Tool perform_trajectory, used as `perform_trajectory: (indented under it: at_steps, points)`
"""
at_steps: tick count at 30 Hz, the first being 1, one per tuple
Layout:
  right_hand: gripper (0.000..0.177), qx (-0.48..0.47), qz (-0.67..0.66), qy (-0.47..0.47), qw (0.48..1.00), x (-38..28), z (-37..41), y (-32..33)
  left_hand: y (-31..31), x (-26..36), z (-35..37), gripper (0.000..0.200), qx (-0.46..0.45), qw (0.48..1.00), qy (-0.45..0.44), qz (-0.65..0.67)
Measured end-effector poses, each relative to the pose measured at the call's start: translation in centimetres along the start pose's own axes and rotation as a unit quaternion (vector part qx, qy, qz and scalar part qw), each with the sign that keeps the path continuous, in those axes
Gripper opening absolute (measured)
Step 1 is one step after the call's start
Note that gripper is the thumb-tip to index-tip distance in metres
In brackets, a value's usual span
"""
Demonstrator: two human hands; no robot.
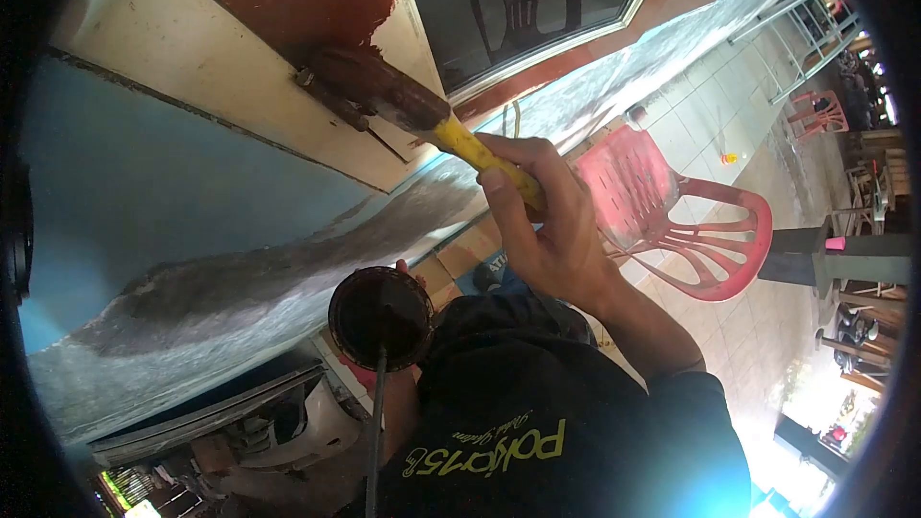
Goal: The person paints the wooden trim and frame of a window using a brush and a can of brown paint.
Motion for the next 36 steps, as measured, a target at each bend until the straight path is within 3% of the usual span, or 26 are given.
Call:
perform_trajectory:
  at_steps: [8, 11, 16, 20, 23, 27, 30, 31, 36]
  points:
    - [0.025, 0.005, 0.005, 0.039, 0.999, -0.2, -0.3, 0.2, 0.4, 0.0, 0.3, 0.048, 0.004, 1.0, -0.008, 0.02]
    - [0.024, -0.013, 0.023, -0.021, 0.999, 0.5, 0.4, -0.2, 0.4, -0.1, 0.1, 0.046, 0.006, 0.999, -0.013, 0.03]
    - [0.023, 0.005, -0.034, -0.015, 0.999, 2.0, 1.4, -0.5, -0.3, -0.8, 0.3, 0.045, -0.008, 0.997, -0.073, 0.004]
    - [0.024, 0.008, -0.015, 0.032, 0.999, 2.5, 0.6, -0.7, 0.1, -0.6, 0.3, 0.045, -0.003, 0.999, -0.041, 0.015]
    - [0.025, -0.013, 0.002, -0.038, 0.999, 4.0, 1.7, -1.0, 0.4, -0.2, -0.1, 0.048, -0.006, 0.998, 0.004, 0.07]
    - [0.023, -0.006, -0.054, -0.061, 0.997, 3.7, 1.9, -0.8, 0.6, 0.0, 0.3, 0.05, 0.012, 1.0, -0.02, 0.016]
    - [0.023, -0.005, -0.047, -0.015, 0.999, 3.2, 0.9, -1.0, 0.7, 0.0, 0.5, 0.05, 0.021, 1.0, -0.018, 0.008]
    - [0.024, -0.021, -0.037, -0.056, 0.998, 4.0, 1.2, -1.2, 0.7, 0.1, 0.5, 0.05, 0.022, 1.0, -0.018, 0.005]
    - [0.024, -0.015, 0.012, -0.027, 0.999, 4.6, 1.7, -0.9, 0.9, 0.2, 0.5, 0.05, 0.024, 0.999, -0.025, -0.004]
Point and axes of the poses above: each hand's wrist, its own z-axis away from the middle knuckle, its own y-axis out of the back of the hand, x = y × z, the point moved 2 cm from there along -z, towards the middle knuckle, and after that the axes turned 7 degrees about -x, right-handed, at the moved point
